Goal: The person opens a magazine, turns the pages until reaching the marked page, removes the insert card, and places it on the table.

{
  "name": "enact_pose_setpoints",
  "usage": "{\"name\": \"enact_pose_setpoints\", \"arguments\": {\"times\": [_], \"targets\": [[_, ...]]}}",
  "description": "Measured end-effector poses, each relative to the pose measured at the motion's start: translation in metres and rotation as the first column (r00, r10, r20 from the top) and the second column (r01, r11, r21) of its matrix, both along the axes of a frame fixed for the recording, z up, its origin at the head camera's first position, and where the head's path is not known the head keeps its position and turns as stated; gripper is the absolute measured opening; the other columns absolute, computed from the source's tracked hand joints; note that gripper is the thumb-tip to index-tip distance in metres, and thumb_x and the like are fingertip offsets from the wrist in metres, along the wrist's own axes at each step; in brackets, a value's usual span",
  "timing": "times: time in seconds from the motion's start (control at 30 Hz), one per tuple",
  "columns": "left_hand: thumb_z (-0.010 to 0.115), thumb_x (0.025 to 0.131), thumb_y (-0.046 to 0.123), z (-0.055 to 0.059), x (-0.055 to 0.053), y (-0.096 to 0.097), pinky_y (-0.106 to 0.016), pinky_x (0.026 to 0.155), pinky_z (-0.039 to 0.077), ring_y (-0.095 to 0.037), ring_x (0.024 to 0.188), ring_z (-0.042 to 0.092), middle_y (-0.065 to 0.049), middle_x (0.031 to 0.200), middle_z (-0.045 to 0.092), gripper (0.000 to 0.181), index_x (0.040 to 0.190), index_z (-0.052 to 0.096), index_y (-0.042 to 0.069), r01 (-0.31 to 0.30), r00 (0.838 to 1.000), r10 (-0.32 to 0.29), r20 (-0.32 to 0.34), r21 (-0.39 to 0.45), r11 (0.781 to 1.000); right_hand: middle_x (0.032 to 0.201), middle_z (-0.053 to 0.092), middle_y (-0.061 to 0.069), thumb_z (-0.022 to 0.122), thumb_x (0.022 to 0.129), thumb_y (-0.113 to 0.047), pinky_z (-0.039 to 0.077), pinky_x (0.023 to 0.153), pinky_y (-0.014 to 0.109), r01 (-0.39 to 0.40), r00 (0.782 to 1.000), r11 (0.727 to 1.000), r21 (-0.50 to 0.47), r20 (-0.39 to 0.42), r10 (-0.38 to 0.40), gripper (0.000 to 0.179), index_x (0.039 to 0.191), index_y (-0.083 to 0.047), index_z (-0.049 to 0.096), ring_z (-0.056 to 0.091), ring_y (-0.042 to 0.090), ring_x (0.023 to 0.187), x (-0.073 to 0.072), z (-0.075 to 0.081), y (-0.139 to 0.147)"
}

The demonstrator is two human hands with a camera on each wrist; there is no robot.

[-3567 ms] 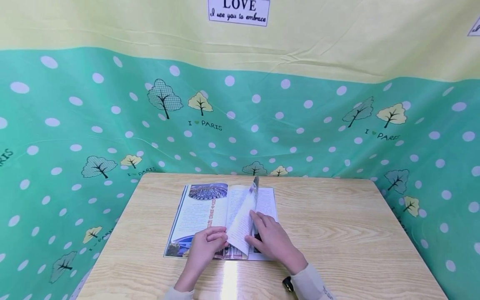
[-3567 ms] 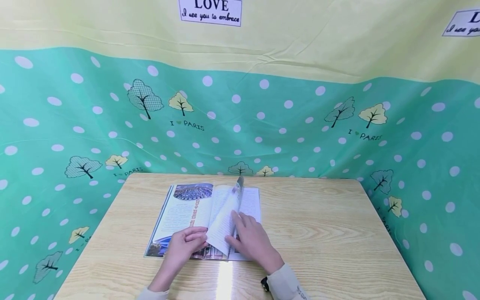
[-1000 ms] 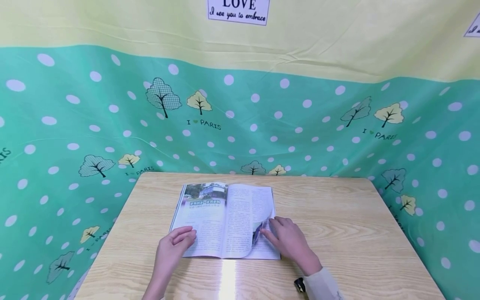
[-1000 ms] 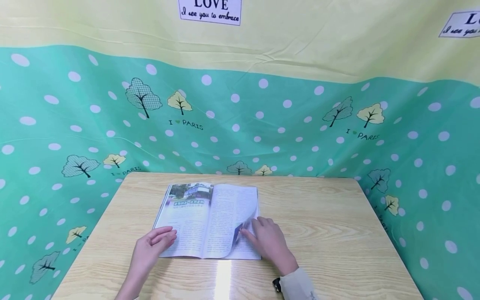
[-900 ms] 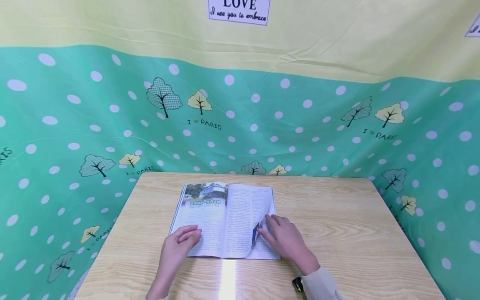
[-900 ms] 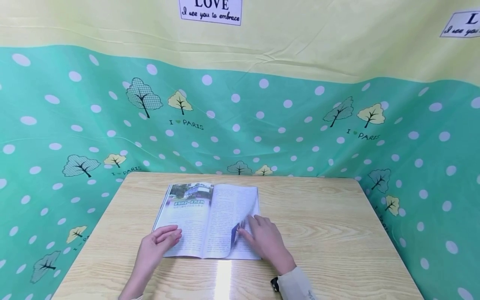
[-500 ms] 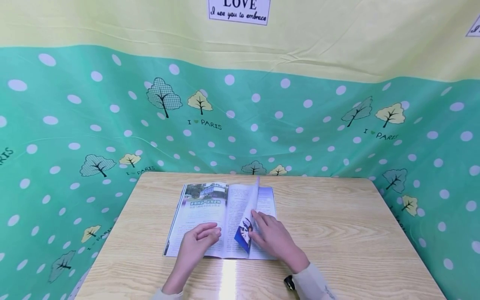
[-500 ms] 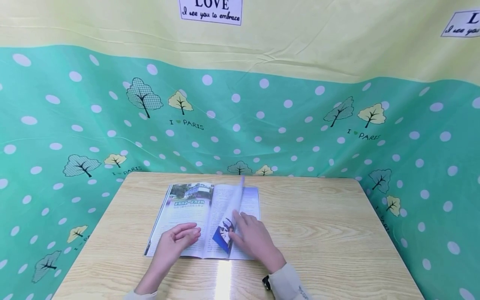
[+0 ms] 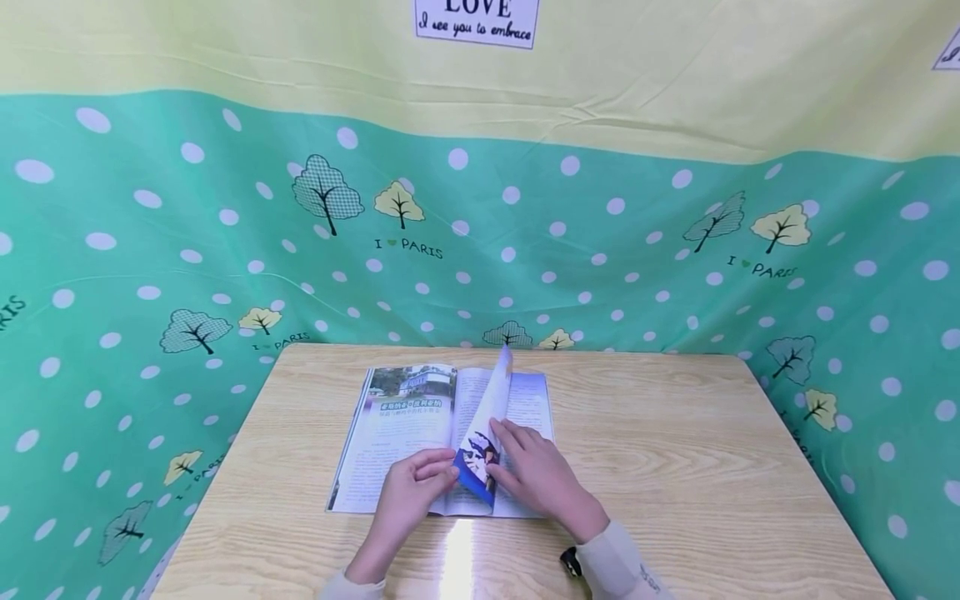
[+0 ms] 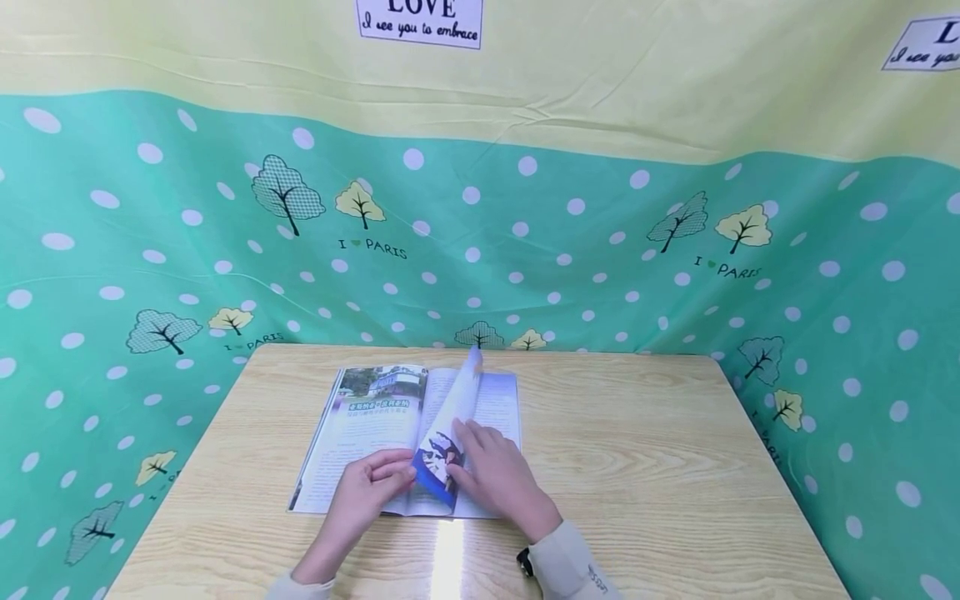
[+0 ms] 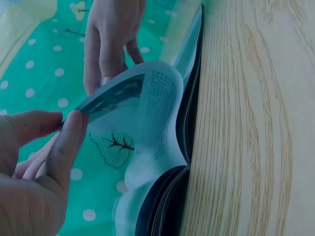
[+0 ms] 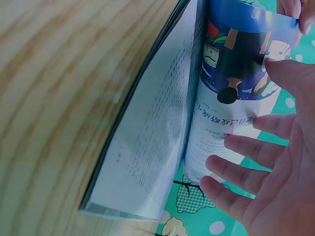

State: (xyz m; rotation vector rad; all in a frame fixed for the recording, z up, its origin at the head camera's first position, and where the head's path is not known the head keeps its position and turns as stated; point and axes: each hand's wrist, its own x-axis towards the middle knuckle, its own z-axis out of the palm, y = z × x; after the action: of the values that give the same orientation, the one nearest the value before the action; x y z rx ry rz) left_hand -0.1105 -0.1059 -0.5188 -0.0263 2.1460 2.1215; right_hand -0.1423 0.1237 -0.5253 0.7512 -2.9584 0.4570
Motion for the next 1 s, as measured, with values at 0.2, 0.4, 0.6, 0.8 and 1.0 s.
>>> {"name": "enact_pose_setpoints", "arguments": {"times": [0.2,0.4,0.6,0.8,1.0], "targets": [[0.076,0.089,0.007,-0.003,-0.001,0.000,-0.027,0.078,0.062,-0.035,0.090,0.072,-0.019,0.101,0.073,0.035,0.119,0.066,-0.008,-0.013,1.000,0.012,0.020,0.016,1.000,0.151,0.045,0.013,0.054,0.100,-0.052,0.049,0.103,0.052,-0.003,1.000,1.000,0.015,-0.001,0.003,0.070,0.156,-0.014,0.035,0.048,0.034,0.132,0.000,0.001,-0.001],[0.075,0.089,0.007,-0.002,-0.002,-0.002,-0.029,0.077,0.062,-0.035,0.089,0.072,-0.019,0.101,0.073,0.035,0.118,0.065,-0.009,-0.015,1.000,0.015,0.021,0.017,1.000,0.152,0.044,0.014,0.053,0.100,-0.054,0.048,0.104,0.052,0.002,1.000,1.000,0.024,0.003,-0.003,0.072,0.157,-0.014,0.033,0.047,0.035,0.132,0.001,0.002,-0.001],[0.076,0.087,0.003,0.006,-0.001,-0.015,-0.030,0.078,0.062,-0.033,0.086,0.073,-0.019,0.097,0.074,0.032,0.116,0.068,-0.007,-0.089,0.995,0.088,0.037,0.032,0.996,0.151,0.044,0.017,0.057,0.099,-0.051,0.047,0.105,0.053,-0.001,1.000,1.000,0.030,-0.005,0.001,0.074,0.156,-0.010,0.033,0.047,0.036,0.132,0.003,0.001,0.003],[0.075,0.086,-0.003,0.011,0.000,-0.044,-0.030,0.080,0.061,-0.026,0.083,0.074,-0.019,0.096,0.074,0.032,0.117,0.068,-0.007,-0.186,0.981,0.185,0.054,0.021,0.982,0.153,0.041,0.018,0.060,0.096,-0.053,0.043,0.108,0.055,-0.021,0.999,0.998,0.064,0.051,0.018,0.078,0.155,-0.009,0.034,0.043,0.036,0.135,0.008,-0.003,0.011],[0.074,0.088,0.000,0.015,0.006,-0.071,-0.030,0.081,0.061,-0.021,0.085,0.074,-0.018,0.101,0.074,0.034,0.121,0.066,-0.007,-0.259,0.963,0.261,0.071,-0.028,0.965,0.153,0.038,0.022,0.065,0.092,-0.057,0.040,0.111,0.055,-0.071,0.995,0.995,0.071,0.076,0.066,0.086,0.154,-0.006,0.035,0.041,0.039,0.136,0.012,-0.007,0.019]]}}
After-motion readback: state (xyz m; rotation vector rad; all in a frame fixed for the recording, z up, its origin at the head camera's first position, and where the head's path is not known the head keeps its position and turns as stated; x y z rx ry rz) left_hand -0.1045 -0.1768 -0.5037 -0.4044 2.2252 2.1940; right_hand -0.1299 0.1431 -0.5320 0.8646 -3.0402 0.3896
